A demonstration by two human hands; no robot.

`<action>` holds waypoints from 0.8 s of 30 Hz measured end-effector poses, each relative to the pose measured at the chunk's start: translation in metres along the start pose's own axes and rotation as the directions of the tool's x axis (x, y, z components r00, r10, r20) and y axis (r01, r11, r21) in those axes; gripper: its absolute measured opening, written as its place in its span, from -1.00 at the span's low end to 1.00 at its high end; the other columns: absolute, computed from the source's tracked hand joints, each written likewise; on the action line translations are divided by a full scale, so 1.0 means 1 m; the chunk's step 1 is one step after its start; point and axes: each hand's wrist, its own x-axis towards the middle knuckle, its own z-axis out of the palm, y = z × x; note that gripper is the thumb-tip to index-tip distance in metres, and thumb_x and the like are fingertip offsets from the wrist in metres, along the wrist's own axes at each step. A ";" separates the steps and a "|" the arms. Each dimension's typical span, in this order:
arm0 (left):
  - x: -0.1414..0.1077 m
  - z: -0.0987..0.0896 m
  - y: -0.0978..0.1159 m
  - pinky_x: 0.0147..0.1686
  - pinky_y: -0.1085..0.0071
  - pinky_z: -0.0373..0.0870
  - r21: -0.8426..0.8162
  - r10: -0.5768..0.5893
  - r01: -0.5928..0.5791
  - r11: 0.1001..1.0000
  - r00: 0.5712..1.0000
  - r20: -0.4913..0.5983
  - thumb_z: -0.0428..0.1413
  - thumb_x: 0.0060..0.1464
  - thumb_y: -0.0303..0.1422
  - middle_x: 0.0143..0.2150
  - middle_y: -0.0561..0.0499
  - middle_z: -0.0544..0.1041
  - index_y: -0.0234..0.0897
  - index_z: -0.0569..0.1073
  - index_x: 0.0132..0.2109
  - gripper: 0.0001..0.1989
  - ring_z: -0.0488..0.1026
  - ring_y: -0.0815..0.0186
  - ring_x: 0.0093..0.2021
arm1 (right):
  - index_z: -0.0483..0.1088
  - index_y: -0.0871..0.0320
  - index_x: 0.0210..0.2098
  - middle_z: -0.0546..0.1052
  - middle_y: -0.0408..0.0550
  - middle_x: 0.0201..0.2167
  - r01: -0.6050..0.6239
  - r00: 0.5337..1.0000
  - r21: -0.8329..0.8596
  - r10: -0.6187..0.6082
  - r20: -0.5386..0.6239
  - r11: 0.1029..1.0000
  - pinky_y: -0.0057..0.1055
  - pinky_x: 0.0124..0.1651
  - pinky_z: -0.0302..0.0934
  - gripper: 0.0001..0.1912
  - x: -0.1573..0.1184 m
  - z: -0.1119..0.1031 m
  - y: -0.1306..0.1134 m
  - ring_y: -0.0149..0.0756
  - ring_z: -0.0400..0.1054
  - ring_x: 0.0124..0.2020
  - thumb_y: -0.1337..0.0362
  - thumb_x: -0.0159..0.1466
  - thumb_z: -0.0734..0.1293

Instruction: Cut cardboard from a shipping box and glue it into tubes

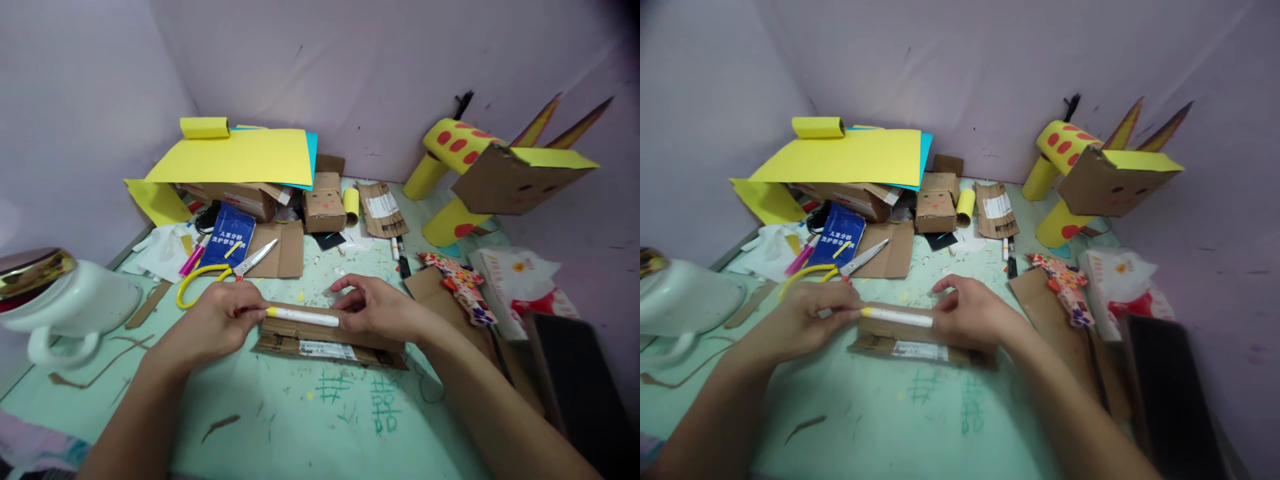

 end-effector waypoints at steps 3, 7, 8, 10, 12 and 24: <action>0.000 -0.001 0.002 -0.49 0.50 0.24 0.003 0.001 -0.001 1.000 1.000 0.000 0.01 0.08 -0.43 -0.53 0.08 0.47 -0.27 0.48 -0.41 -0.83 0.35 0.41 -0.51 | 0.31 0.10 -0.15 0.59 -0.08 -0.29 -0.004 1.000 0.001 0.004 -0.002 1.000 -0.42 -0.30 0.31 -0.57 0.000 0.000 0.000 -0.25 0.46 -0.31 0.41 -0.03 0.41; 0.000 -0.002 0.002 -0.46 0.48 0.27 0.001 0.008 -0.008 1.000 1.000 0.003 -0.01 0.10 -0.43 -0.51 0.05 0.48 -0.29 0.49 -0.40 -0.80 0.37 0.39 -0.50 | 0.31 0.10 -0.16 0.59 -0.07 -0.29 -0.012 1.000 0.006 0.012 -0.002 1.000 -0.41 -0.31 0.31 -0.57 0.000 0.001 -0.002 -0.24 0.46 -0.32 0.40 -0.04 0.41; 0.000 -0.002 0.002 -0.45 0.48 0.28 0.001 0.008 -0.008 1.000 1.000 0.005 -0.01 0.10 -0.43 -0.51 0.04 0.49 -0.30 0.49 -0.39 -0.80 0.38 0.39 -0.49 | 0.31 0.10 -0.15 0.59 -0.07 -0.29 -0.012 1.000 0.009 0.012 0.000 1.000 -0.41 -0.32 0.31 -0.57 0.000 0.001 -0.002 -0.24 0.45 -0.32 0.40 -0.04 0.41; 0.000 -0.002 0.002 -0.45 0.48 0.28 0.002 0.005 -0.005 1.000 1.000 0.002 -0.01 0.10 -0.43 -0.50 0.04 0.50 -0.30 0.50 -0.38 -0.80 0.38 0.38 -0.48 | 0.31 0.11 -0.15 0.59 -0.07 -0.29 -0.011 1.000 0.016 0.010 0.007 1.000 -0.42 -0.32 0.31 -0.57 0.000 0.001 -0.002 -0.25 0.45 -0.33 0.38 -0.03 0.41; 0.000 -0.002 0.002 -0.47 0.49 0.27 0.002 0.002 -0.002 1.000 1.000 -0.004 0.00 0.10 -0.42 -0.51 0.05 0.50 -0.29 0.49 -0.39 -0.80 0.38 0.40 -0.49 | 0.31 0.10 -0.15 0.59 -0.07 -0.29 -0.011 1.000 0.020 0.010 0.013 1.000 -0.43 -0.33 0.30 -0.57 0.000 0.001 -0.001 -0.27 0.45 -0.34 0.38 -0.02 0.41; -0.001 -0.003 -0.003 -0.40 0.48 0.28 0.012 0.010 -0.010 1.000 1.000 -0.015 0.01 0.12 -0.41 -0.46 0.04 0.51 -0.27 0.52 -0.33 -0.81 0.41 0.37 -0.43 | 0.31 0.08 -0.17 0.60 -0.09 -0.29 0.004 1.000 0.027 -0.005 0.028 1.000 -0.41 -0.30 0.32 -0.60 0.000 0.000 0.002 -0.25 0.46 -0.32 0.38 -0.01 0.41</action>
